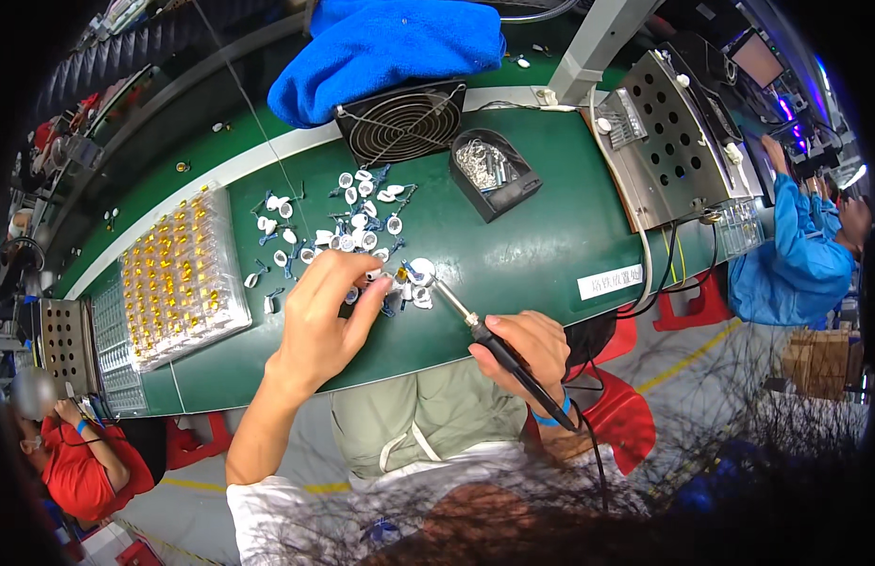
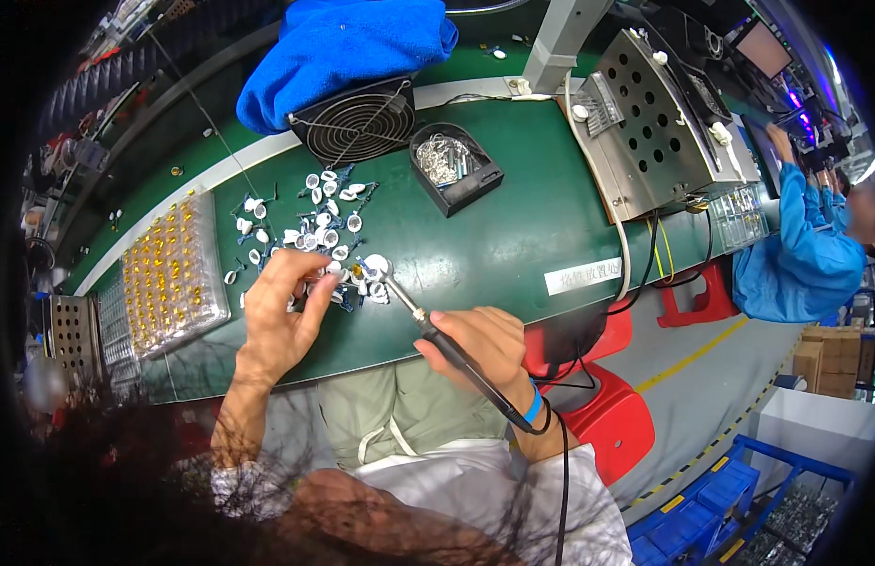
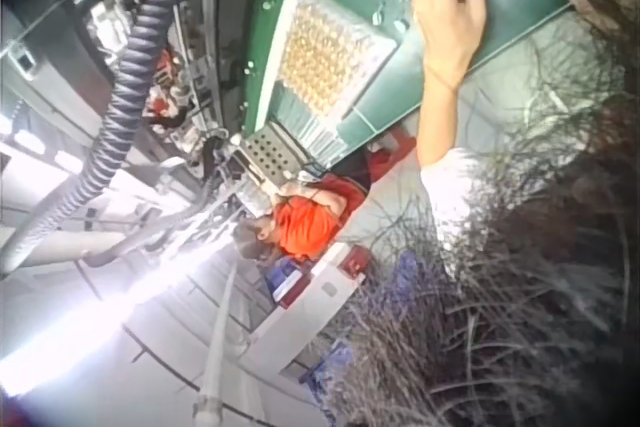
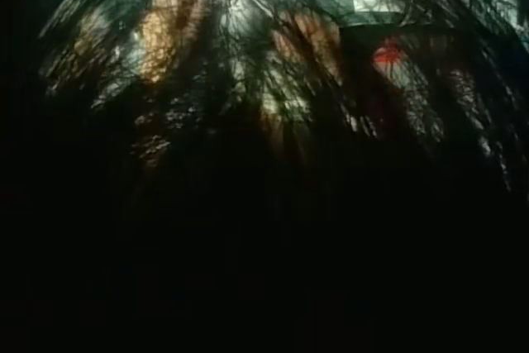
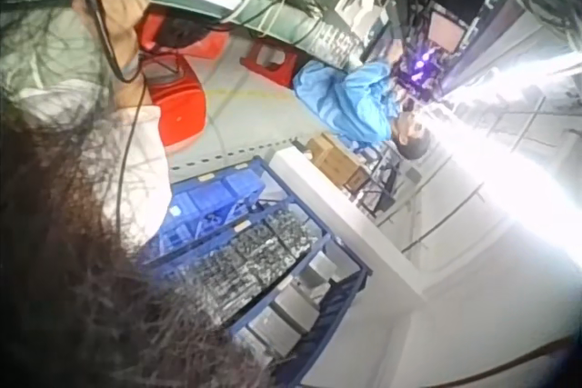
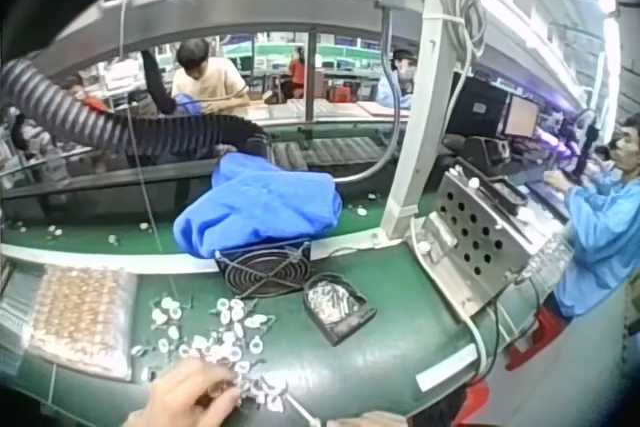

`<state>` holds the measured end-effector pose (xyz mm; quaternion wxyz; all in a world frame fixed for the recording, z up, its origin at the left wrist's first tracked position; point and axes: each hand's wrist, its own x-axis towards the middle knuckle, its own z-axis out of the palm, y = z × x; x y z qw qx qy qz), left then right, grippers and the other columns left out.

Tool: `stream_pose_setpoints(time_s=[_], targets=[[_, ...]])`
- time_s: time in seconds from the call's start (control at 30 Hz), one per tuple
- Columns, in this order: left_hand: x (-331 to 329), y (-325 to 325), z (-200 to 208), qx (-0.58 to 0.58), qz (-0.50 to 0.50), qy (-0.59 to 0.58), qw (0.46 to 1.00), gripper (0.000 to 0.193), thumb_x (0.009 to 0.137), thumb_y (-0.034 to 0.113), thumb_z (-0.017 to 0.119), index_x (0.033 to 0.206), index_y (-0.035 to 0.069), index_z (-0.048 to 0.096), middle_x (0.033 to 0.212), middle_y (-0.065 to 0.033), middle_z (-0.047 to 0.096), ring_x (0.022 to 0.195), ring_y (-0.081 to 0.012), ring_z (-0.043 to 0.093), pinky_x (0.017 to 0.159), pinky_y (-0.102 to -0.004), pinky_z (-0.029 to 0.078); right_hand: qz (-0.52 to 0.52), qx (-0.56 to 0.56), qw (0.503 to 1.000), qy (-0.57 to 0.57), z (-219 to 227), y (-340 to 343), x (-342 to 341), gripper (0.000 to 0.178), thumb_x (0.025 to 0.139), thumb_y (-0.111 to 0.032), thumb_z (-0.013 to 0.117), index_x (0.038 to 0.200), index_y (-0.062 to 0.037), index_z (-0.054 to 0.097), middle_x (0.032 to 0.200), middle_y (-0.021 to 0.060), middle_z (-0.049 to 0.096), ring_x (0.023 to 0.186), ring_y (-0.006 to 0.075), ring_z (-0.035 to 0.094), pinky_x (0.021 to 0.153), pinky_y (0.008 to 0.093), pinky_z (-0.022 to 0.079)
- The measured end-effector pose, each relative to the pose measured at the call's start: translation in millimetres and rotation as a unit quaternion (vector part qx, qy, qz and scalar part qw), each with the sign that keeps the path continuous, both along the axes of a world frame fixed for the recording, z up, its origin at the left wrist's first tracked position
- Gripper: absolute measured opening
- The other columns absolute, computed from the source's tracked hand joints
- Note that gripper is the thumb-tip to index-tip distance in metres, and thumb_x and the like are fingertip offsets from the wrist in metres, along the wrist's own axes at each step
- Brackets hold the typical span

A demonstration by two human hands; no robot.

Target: Soldering small electronic components onto a base or wire assembly at a workstation.

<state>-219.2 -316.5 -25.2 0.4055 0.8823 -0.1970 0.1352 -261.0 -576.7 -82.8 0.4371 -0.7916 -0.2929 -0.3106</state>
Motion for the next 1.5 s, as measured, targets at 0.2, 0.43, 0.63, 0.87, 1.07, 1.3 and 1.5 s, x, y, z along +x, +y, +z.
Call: stream_pose_setpoints(time_s=[0.2, 0.43, 0.63, 0.87, 1.07, 1.3, 1.5], targets=[[1.7, -0.3, -11.2, -0.017, -0.041, -0.057, 0.997, 0.019, 0.081, -0.003, 0.081, 0.098, 0.0, 0.072, 0.091, -0.0103, 0.066, 0.077, -0.0249, 0.065, 0.063, -0.0358, 0.052, -0.006, -0.007, 1.0, -0.004, -2.7, 1.6, -0.9, 0.037, 0.077, -0.015, 0.089, 0.104, 0.0019, 0.07, 0.081, 0.0158, 0.073, 0.061, 0.0265, 0.069, 0.054, 0.0336, 0.052], [3.3, -5.9, -11.7, 0.018, -0.046, -0.081, 0.995, 0.02, 0.079, -0.006, 0.082, 0.096, 0.002, 0.075, 0.088, -0.0088, 0.069, 0.076, -0.0227, 0.066, 0.066, -0.0327, 0.053, -0.002, -0.024, 1.0, -0.005, -0.4, 1.5, 0.6, 0.039, 0.076, -0.016, 0.091, 0.106, 0.0014, 0.071, 0.084, 0.0154, 0.074, 0.062, 0.0263, 0.069, 0.053, 0.0332, 0.051], [4.3, -5.4, -14.3, 0.014, -0.044, -0.077, 0.996, 0.02, 0.079, -0.006, 0.082, 0.096, 0.002, 0.075, 0.087, -0.0087, 0.07, 0.075, -0.0229, 0.067, 0.066, -0.033, 0.054, -0.01, -0.03, 0.999, -0.017, 1.8, 4.7, 3.9, 0.038, 0.076, -0.014, 0.09, 0.107, -0.0001, 0.072, 0.084, 0.0088, 0.075, 0.059, 0.0201, 0.066, 0.05, 0.0294, 0.046], [4.7, -6.3, -14.4, 0.025, -0.044, -0.076, 0.996, 0.02, 0.08, -0.006, 0.082, 0.097, 0.002, 0.075, 0.088, -0.0087, 0.07, 0.076, -0.023, 0.068, 0.066, -0.0331, 0.054, -0.015, -0.03, 0.999, -0.016, 1.7, 4.8, 3.2, 0.037, 0.077, -0.015, 0.09, 0.106, -0.0007, 0.073, 0.084, 0.008, 0.074, 0.058, 0.0195, 0.065, 0.049, 0.0295, 0.044], [5.0, -6.5, -16.9, 0.028, -0.046, -0.084, 0.995, 0.02, 0.08, -0.005, 0.082, 0.097, 0.002, 0.075, 0.088, -0.0083, 0.071, 0.075, -0.023, 0.067, 0.066, -0.0332, 0.054, -0.017, -0.033, 0.999, -0.015, 1.4, 5.9, 2.7, 0.037, 0.076, -0.016, 0.09, 0.105, -0.0011, 0.073, 0.084, 0.0077, 0.074, 0.059, 0.0194, 0.065, 0.05, 0.0292, 0.045], [7.0, -9.2, -15.5, 0.021, -0.04, -0.09, 0.995, 0.017, 0.078, -0.003, 0.081, 0.092, 0.003, 0.073, 0.085, -0.0076, 0.07, 0.075, -0.0244, 0.067, 0.065, -0.0354, 0.054, -0.012, -0.033, 0.999, -0.013, 3.2, 6.0, 2.6, 0.037, 0.075, -0.014, 0.091, 0.105, -0.0006, 0.073, 0.083, 0.0086, 0.074, 0.06, 0.0199, 0.066, 0.05, 0.0294, 0.045], [11.1, 15.7, 1.3, 0.047, 0.01, -0.09, 0.995, 0.018, 0.076, -0.006, 0.075, 0.091, 0.004, 0.071, 0.088, -0.0082, 0.071, 0.085, -0.0285, 0.066, 0.073, -0.0373, 0.05, -0.029, -0.024, 0.999, 0.012, -1.1, -1.9, -3.7, 0.04, 0.082, -0.024, 0.089, 0.11, -0.0002, 0.072, 0.087, 0.0135, 0.074, 0.067, 0.0275, 0.07, 0.061, 0.0353, 0.054]])
